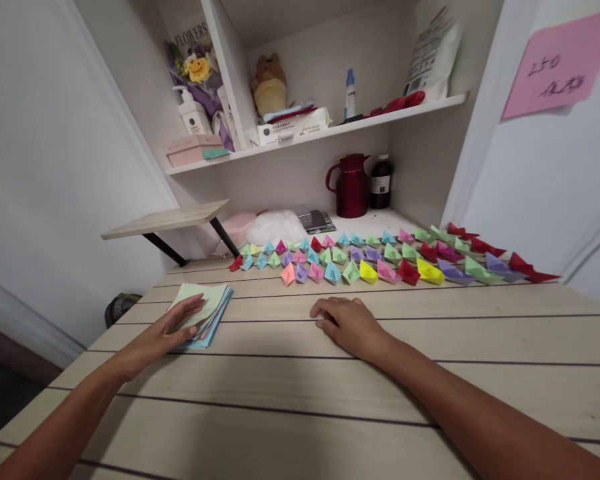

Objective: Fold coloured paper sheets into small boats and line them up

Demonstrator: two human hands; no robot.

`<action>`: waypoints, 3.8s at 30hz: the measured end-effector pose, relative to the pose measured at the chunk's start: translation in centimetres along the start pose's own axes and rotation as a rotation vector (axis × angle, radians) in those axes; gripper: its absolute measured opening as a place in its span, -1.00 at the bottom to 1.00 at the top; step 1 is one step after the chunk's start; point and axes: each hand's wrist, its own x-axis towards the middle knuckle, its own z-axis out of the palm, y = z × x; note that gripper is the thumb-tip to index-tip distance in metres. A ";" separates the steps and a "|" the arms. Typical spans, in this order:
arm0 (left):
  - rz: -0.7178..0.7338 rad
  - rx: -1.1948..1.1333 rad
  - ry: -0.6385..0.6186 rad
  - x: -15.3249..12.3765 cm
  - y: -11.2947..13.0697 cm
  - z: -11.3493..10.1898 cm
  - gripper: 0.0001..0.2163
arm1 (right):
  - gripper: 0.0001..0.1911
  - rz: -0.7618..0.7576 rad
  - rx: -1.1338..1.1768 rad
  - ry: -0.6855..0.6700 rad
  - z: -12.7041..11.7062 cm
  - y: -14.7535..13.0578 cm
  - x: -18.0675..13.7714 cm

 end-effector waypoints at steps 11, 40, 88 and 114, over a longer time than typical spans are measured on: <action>-0.029 -0.084 0.012 -0.1 -0.1 0.2 -0.38 | -0.78 0.001 -0.005 -0.001 0.0 0.0 0.0; -0.005 -0.725 0.229 2.9 14.3 9.0 -0.68 | 0.00 0.065 1.111 0.134 -1.9 -3.4 -0.6; 0.185 -0.226 0.348 5.4 10.0 17.3 -0.68 | -0.77 0.012 0.164 0.501 -2.8 -2.5 -1.1; 0.292 -0.100 0.590 6.3 8.3 16.0 -0.80 | -0.95 -0.089 0.513 0.603 -3.3 -1.8 -0.3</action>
